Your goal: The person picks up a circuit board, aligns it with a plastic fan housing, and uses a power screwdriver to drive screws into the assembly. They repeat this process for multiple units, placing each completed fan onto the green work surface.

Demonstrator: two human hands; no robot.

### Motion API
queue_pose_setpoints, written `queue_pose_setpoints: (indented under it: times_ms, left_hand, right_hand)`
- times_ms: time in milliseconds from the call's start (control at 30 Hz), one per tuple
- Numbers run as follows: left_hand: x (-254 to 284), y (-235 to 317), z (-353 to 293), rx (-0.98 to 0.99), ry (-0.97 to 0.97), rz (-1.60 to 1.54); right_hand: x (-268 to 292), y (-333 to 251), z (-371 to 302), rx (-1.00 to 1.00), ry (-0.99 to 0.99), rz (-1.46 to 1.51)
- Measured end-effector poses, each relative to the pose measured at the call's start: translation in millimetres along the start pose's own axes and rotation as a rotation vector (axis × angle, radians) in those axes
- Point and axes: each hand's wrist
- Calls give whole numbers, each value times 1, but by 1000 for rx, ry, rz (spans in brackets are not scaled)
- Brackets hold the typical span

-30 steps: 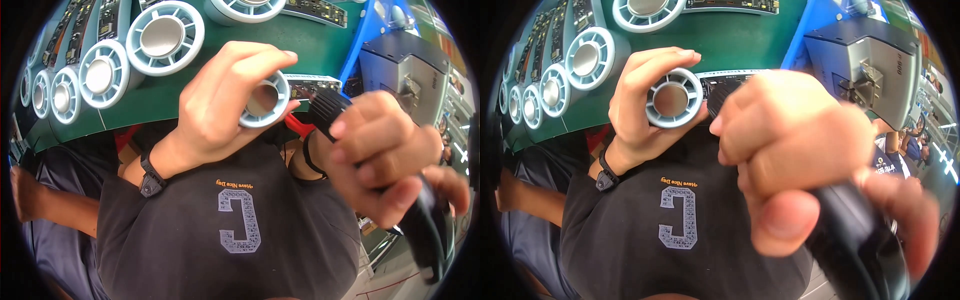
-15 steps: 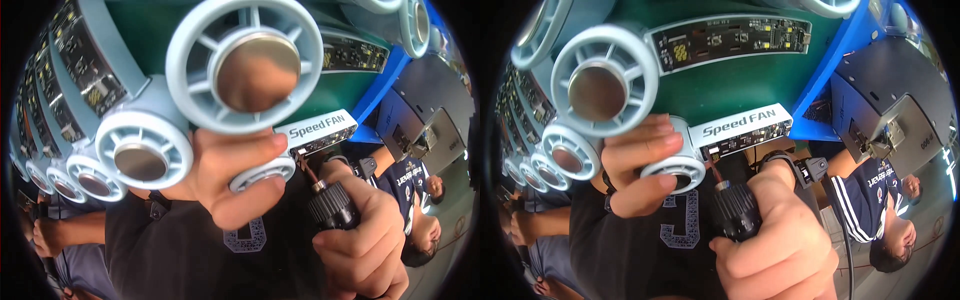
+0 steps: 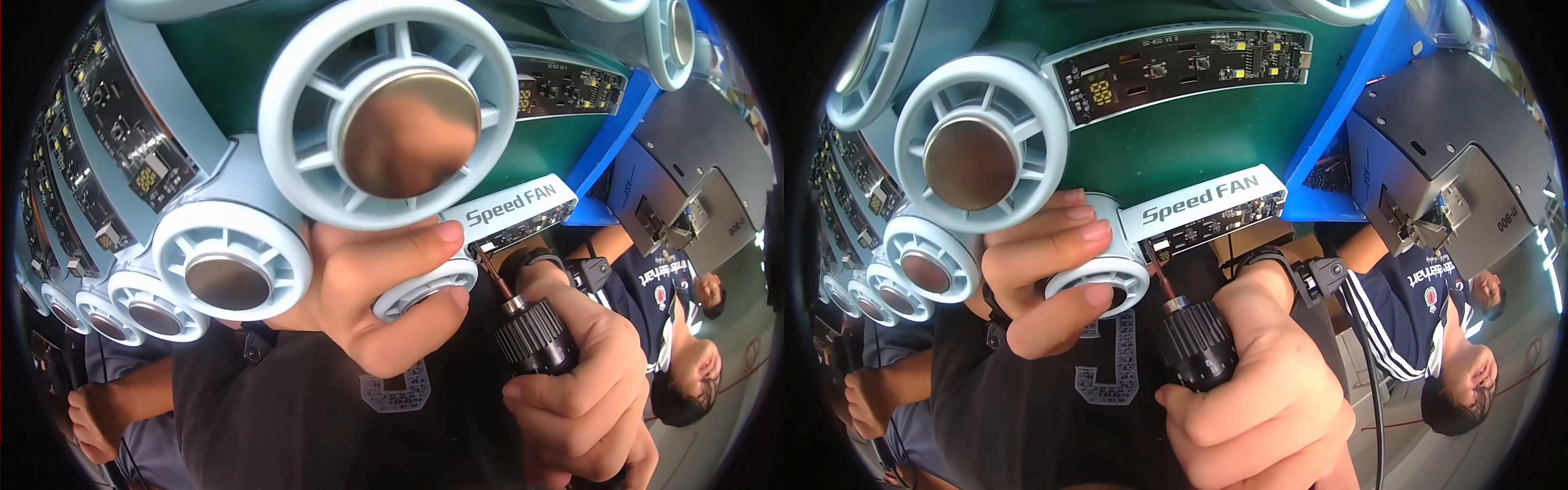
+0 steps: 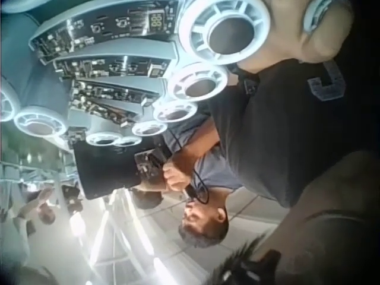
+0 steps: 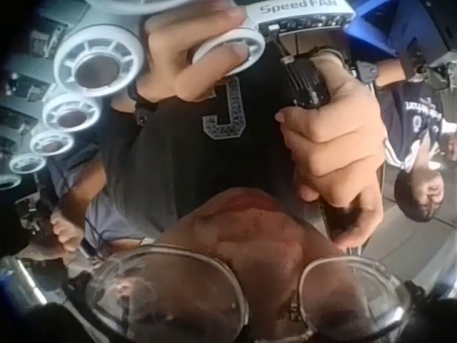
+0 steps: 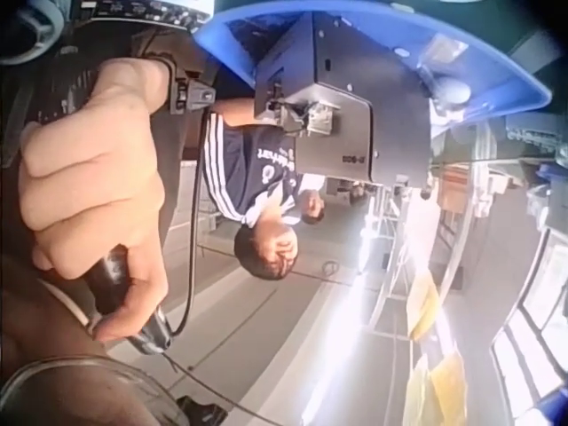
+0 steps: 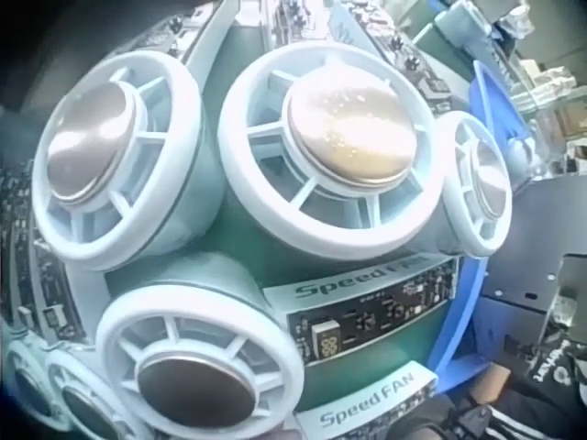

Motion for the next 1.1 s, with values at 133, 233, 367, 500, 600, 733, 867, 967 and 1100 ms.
queue_pose_setpoints:
  times_ms: [133,233,367,500,600,733,867,967,1100]
  left_hand:
    - [-11,2,-4,-20,-48,-7]
    - [-21,2,-7,-65,-38,22]
    - [-23,3,-4,-149,1,92]
    - [-22,3,2,-133,-99,147]
    - [-15,11,10,-112,-169,184]
    - [-22,16,16,-152,-203,224]
    - [-21,21,18,-133,-247,257]
    - [-19,19,17,-157,-244,273]
    - [-20,17,12,-128,-213,265]
  right_hand:
    - [17,-5,-6,-74,-94,109]
    - [20,-14,-11,-57,-87,95]
    - [8,-29,-21,-122,23,-113]
    - [12,-67,-31,-195,241,-418]
    - [18,-106,-30,-165,415,-520]
    - [80,-152,-27,-62,492,-651]
    - [110,-154,-21,52,669,-864]
    - [120,-148,-17,36,698,-951]
    - [126,-145,-8,-26,644,-1175]
Point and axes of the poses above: each hand's wrist, its own z-axis towards the middle knuckle, its own x-axis out of the back of the hand, y = z × x, and after that the axes turned 13 degrees about -x, right-handed
